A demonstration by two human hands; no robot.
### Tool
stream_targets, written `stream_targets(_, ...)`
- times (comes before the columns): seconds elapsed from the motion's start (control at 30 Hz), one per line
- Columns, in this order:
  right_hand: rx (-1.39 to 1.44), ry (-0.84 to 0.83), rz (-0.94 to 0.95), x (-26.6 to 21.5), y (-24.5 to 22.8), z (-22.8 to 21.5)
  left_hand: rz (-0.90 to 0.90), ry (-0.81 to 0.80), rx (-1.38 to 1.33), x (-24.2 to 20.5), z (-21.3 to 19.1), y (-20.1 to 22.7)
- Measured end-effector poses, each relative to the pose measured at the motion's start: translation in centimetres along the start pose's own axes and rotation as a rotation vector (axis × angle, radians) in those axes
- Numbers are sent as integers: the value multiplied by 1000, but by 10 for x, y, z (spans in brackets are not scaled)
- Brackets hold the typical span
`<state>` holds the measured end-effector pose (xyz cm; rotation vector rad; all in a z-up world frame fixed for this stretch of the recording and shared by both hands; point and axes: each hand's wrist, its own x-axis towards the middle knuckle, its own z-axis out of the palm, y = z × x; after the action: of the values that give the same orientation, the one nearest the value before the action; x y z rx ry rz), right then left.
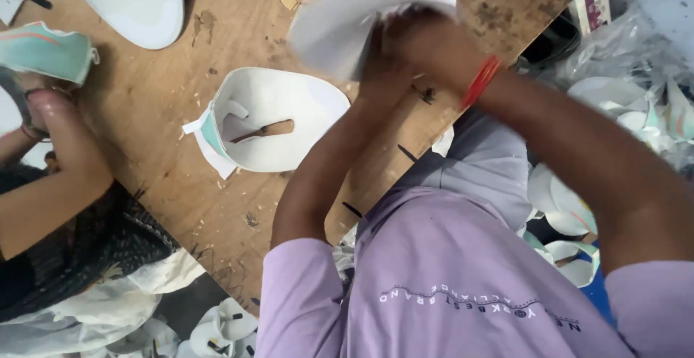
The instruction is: The person assembles white slipper components by inserting a white fabric lining into the slipper shell. They repeatedly press and smooth the lining into place with both hands, handling multiple slipper units on a wooden table.
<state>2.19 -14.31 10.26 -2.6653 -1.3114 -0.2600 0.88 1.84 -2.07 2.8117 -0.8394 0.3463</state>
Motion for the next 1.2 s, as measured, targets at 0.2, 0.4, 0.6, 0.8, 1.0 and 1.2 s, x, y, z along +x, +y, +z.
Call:
stream_targets(0.2,-99,-118,181,-40,51,12,-227,-190,-168,3,86,-12)
stream_targets(0.4,4,-2,289,-61,65,49,-45,-278,98,18,-32,34)
stream_targets(0.6,52,84,346,-60,63,51,-17,23,130,8,-6,42)
stream_targets(0.8,67,14,556,-38,40,60,-205,162,-136,26,-18,59)
stream_targets(1.0,302,-253,635,6,77,82,-292,199,-133,26,-19,71)
stream_targets(1.2,129,-276,192,12,145,104,-348,200,-91,35,-38,70)
